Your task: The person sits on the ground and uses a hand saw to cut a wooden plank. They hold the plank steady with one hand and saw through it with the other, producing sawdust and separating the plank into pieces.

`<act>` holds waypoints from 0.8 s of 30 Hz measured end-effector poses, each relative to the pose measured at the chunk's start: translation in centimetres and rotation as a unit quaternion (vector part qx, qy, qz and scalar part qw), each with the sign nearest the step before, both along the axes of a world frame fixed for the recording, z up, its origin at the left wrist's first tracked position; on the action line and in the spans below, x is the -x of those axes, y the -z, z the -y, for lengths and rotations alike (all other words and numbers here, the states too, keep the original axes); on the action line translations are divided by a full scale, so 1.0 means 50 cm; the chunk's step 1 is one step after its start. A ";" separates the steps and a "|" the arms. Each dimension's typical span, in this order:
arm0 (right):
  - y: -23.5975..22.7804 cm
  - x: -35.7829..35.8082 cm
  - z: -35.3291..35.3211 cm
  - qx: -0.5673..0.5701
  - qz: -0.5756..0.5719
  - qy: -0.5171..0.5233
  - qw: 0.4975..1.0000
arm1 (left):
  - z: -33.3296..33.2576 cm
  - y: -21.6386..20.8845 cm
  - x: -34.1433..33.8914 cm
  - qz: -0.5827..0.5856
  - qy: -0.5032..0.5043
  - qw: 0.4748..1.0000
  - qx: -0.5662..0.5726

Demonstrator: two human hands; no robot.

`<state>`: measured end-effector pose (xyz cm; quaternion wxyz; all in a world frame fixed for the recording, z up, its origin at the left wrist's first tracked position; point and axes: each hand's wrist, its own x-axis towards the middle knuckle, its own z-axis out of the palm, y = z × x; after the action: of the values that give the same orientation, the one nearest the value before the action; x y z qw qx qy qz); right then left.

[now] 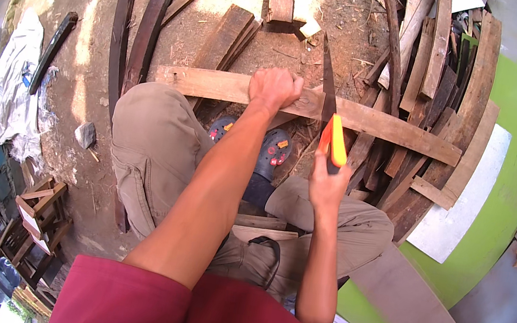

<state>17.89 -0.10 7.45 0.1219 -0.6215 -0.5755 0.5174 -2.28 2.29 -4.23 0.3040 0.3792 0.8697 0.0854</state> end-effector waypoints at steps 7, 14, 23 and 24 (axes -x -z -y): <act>-0.297 -0.174 0.230 0.061 0.030 0.024 0.997 | 0.013 -0.003 0.000 -0.014 0.010 1.000 0.017; -0.198 -0.119 0.134 0.084 0.010 0.108 0.991 | 0.011 -0.007 -0.009 0.003 0.016 1.000 0.013; -0.099 -0.042 0.046 0.011 -0.033 0.025 0.999 | 0.000 -0.030 -0.004 -0.018 0.025 0.999 0.036; -0.090 -0.028 0.040 -0.027 -0.011 0.017 0.999 | -0.004 -0.030 -0.008 -0.023 0.026 0.999 0.029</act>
<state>19.30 -2.12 11.93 0.1534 -0.6223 -0.5771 0.5062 -1.88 2.46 -2.75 0.2969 0.3943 0.8686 0.0438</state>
